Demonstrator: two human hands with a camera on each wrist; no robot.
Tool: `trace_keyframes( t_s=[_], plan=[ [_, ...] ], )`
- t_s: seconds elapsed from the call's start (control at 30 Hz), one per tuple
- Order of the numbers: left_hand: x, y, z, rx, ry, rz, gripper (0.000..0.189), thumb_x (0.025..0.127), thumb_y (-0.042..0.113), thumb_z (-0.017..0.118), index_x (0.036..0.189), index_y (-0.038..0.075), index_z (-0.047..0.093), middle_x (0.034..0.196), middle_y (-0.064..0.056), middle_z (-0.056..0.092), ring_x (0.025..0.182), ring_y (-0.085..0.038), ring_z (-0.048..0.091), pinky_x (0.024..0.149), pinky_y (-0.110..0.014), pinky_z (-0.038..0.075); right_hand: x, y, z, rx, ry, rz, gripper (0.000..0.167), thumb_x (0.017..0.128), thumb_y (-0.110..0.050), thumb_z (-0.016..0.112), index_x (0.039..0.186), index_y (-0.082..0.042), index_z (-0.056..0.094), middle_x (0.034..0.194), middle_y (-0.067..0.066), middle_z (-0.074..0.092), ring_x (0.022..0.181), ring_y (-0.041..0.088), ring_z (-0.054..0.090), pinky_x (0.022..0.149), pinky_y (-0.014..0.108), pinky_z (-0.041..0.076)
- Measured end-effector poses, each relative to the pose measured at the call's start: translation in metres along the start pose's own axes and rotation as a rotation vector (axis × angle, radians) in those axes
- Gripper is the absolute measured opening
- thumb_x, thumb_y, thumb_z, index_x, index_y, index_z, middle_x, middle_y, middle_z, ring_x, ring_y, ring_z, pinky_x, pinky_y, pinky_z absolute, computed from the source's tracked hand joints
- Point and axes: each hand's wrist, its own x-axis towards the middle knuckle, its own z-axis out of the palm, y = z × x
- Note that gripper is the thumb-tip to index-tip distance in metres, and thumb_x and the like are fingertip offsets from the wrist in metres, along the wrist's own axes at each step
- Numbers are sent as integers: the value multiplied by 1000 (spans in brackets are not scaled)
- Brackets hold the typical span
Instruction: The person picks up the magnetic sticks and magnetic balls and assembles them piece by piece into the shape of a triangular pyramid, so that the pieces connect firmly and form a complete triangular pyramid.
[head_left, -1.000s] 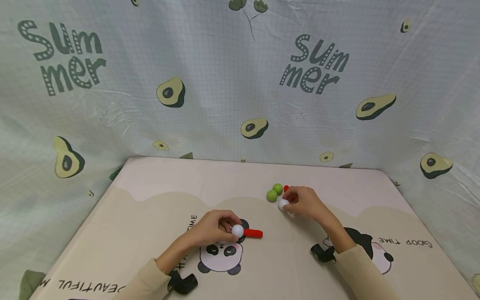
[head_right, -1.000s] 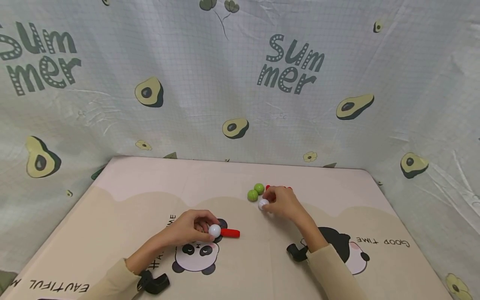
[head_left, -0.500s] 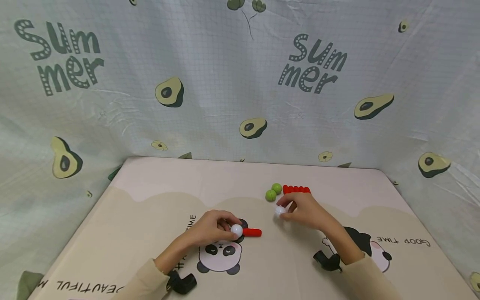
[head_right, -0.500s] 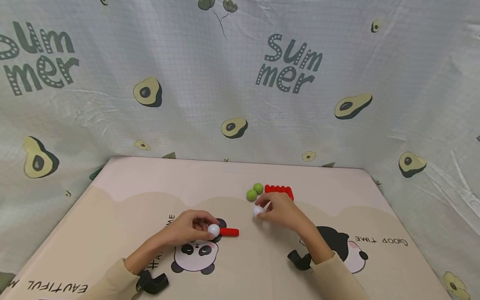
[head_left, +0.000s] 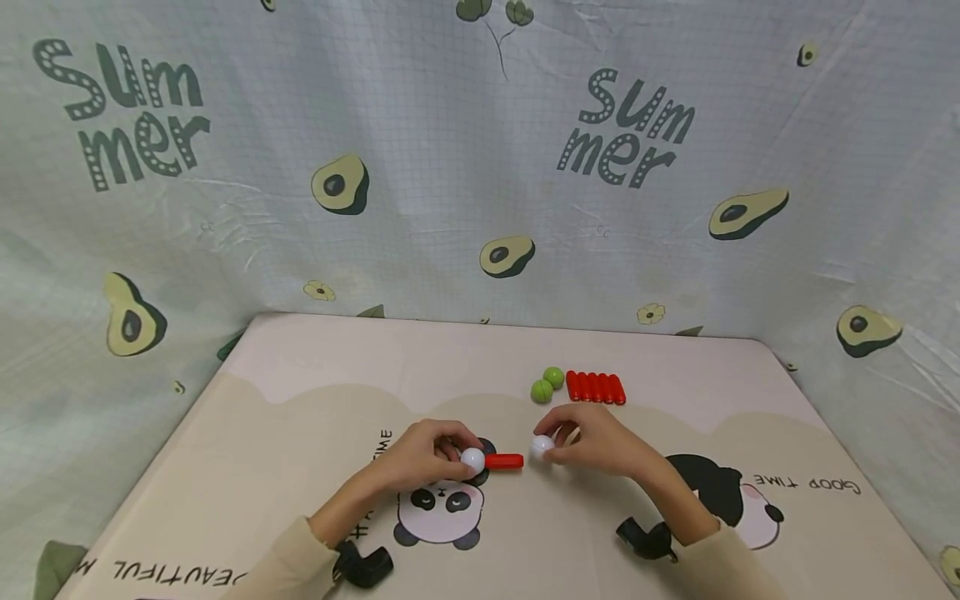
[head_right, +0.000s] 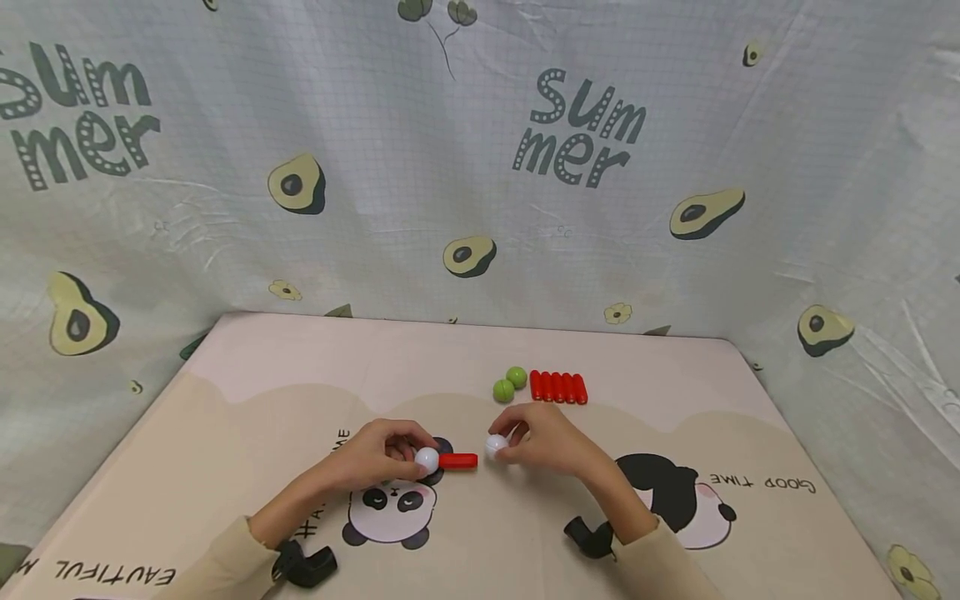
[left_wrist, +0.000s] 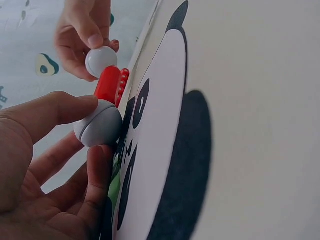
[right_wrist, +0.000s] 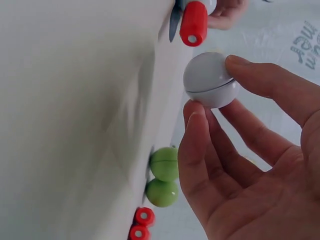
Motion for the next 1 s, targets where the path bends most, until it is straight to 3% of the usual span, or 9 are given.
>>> trace_keyframes(
  t_s=[0.4, 1.0],
  plan=[
    [1, 0, 1, -14, -5, -5, 26, 87, 20, 80, 111, 12, 75, 97, -6, 70, 82, -15, 61, 71, -21, 49, 2, 3, 6, 110, -81, -41, 23, 88, -14, 80, 109, -10, 74, 101, 2, 73, 89, 12, 66, 81, 23, 57],
    [2, -2, 2, 4, -12, 11, 29, 86, 20, 80, 113, 12, 74, 99, -3, 69, 82, -12, 61, 72, -21, 50, 4, 11, 13, 122, -160, -18, 24, 88, -13, 79, 111, -11, 72, 102, 2, 73, 89, 12, 66, 82, 22, 56]
  ],
)
